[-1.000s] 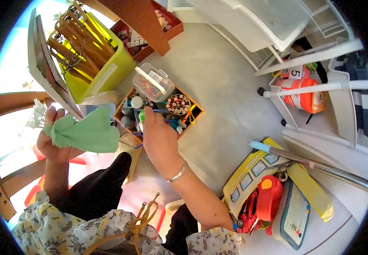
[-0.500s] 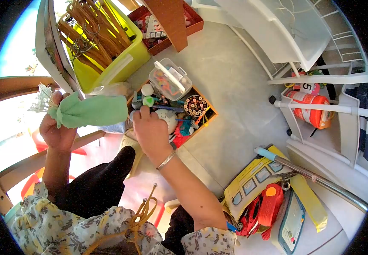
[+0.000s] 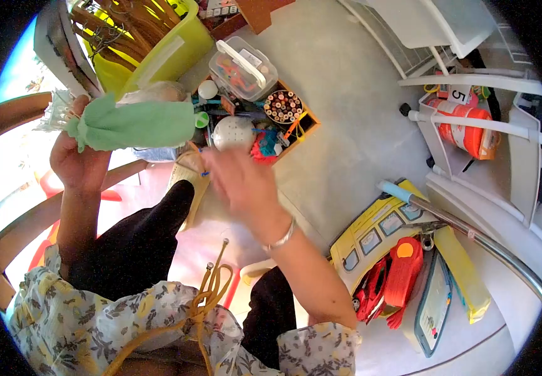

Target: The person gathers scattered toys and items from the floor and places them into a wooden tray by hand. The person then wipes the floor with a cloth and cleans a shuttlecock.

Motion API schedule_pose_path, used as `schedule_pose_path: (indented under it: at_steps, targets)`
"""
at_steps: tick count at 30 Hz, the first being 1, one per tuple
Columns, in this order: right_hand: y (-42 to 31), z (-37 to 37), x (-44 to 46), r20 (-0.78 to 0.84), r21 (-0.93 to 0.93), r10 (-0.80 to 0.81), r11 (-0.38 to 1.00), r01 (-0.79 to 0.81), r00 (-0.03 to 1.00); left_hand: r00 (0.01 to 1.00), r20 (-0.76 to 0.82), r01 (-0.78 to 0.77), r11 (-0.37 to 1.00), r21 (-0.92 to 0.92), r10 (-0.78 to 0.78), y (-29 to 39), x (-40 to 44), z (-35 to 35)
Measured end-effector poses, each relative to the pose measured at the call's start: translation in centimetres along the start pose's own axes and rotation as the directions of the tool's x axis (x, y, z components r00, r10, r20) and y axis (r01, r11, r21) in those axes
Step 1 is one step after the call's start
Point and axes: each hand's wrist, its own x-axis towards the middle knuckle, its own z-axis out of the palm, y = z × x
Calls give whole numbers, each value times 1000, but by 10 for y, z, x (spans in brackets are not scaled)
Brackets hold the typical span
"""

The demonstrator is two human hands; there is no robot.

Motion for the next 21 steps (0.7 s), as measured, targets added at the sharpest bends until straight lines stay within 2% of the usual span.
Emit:
schedule_pose_path:
  at_steps: [2,4,5,7,12,14,15,17,19,21]
  targets:
    - [-15,7,-50,126,50,-55,998,49,991,1000,22,3,1000,14,-3,2,0,-3]
    - [-18,36,-103,365,90,-5,995,-30,931,1000,24,7,1000,1,-7,1,2,0]
    - [-15,54,-125,366,91,2,995,-38,931,1000,23,11,1000,-12,-11,0,1,1]
    - [-8,79,-153,557,-284,186,959,-25,809,999,33,21,999,-37,-20,-4,1,2]
    - [17,105,-155,555,-393,128,911,123,822,1000,11,13,999,-50,-12,-6,2,5]
    - [27,114,-158,549,-453,119,874,175,827,991,130,41,996,-81,-30,-4,6,1]
    - [32,117,-159,559,-453,129,875,172,819,991,134,41,996,-78,-30,-4,6,4]
    - [39,122,-164,569,-445,134,880,167,811,1000,-28,-3,998,-64,1,-4,3,12]
    - [42,116,-157,475,-413,43,893,179,879,1000,-16,-6,998,-56,5,-1,4,10]
    - [40,112,-153,459,-386,35,908,164,888,1000,0,-15,999,-51,15,0,4,10]
